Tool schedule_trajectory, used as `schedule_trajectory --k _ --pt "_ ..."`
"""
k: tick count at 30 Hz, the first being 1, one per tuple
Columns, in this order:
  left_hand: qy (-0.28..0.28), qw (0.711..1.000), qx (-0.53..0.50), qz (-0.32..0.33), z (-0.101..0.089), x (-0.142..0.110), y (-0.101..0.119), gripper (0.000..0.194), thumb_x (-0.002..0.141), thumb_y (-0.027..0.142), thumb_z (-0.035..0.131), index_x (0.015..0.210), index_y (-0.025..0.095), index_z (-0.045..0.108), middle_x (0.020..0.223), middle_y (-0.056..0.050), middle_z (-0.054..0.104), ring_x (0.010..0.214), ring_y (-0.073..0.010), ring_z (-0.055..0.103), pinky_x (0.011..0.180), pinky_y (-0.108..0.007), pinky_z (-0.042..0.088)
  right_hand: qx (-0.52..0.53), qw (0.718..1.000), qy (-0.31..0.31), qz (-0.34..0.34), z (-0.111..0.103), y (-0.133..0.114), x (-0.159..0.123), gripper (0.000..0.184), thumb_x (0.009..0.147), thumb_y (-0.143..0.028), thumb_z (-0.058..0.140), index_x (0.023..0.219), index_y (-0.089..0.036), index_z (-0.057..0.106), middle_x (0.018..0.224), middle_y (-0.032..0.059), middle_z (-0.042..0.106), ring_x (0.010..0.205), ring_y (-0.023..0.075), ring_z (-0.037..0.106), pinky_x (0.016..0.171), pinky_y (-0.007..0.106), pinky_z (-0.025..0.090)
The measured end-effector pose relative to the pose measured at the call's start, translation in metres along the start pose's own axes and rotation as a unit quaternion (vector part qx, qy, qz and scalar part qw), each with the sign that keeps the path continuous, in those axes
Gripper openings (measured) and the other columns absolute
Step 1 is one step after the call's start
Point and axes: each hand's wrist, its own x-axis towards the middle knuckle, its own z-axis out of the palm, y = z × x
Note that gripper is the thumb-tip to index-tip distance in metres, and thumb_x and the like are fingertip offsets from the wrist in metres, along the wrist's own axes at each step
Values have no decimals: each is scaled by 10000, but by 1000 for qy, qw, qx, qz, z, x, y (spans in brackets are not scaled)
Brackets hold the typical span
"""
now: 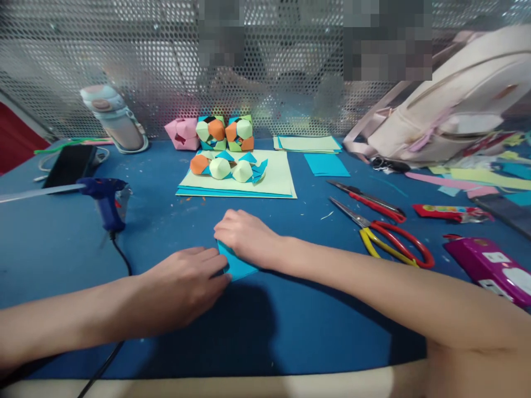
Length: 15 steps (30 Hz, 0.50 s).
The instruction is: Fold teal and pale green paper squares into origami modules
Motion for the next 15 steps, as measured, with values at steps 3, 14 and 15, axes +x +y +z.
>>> schedule_trajectory --k 3,14,15 --pt "-1 1000 3 14 0 -1 -1 139 826 156 466 760 165 588 751 -76 575 731 -230 560 627 -354 475 -36 997 62 -17 11 3 -15 319 958 -158 343 1102 -109 624 1172 85 643 1076 239 541 846 392 461" --pt "0 1000 -25 14 -2 -1 -2 151 846 160 457 750 176 573 753 -51 537 699 -209 536 583 -338 453 -120 991 53 -24 -18 -18 -114 312 945 -108 348 1136 -106 595 1141 95 661 1131 228 552 1003 494 369" --pt "2 1000 -25 14 -2 -1 -2 155 849 162 455 752 176 574 751 -51 536 697 -210 534 585 -340 452 -134 990 42 -28 -19 -21 -118 325 943 -100 338 1153 -95 586 1149 106 655 1120 227 557 1011 493 361"
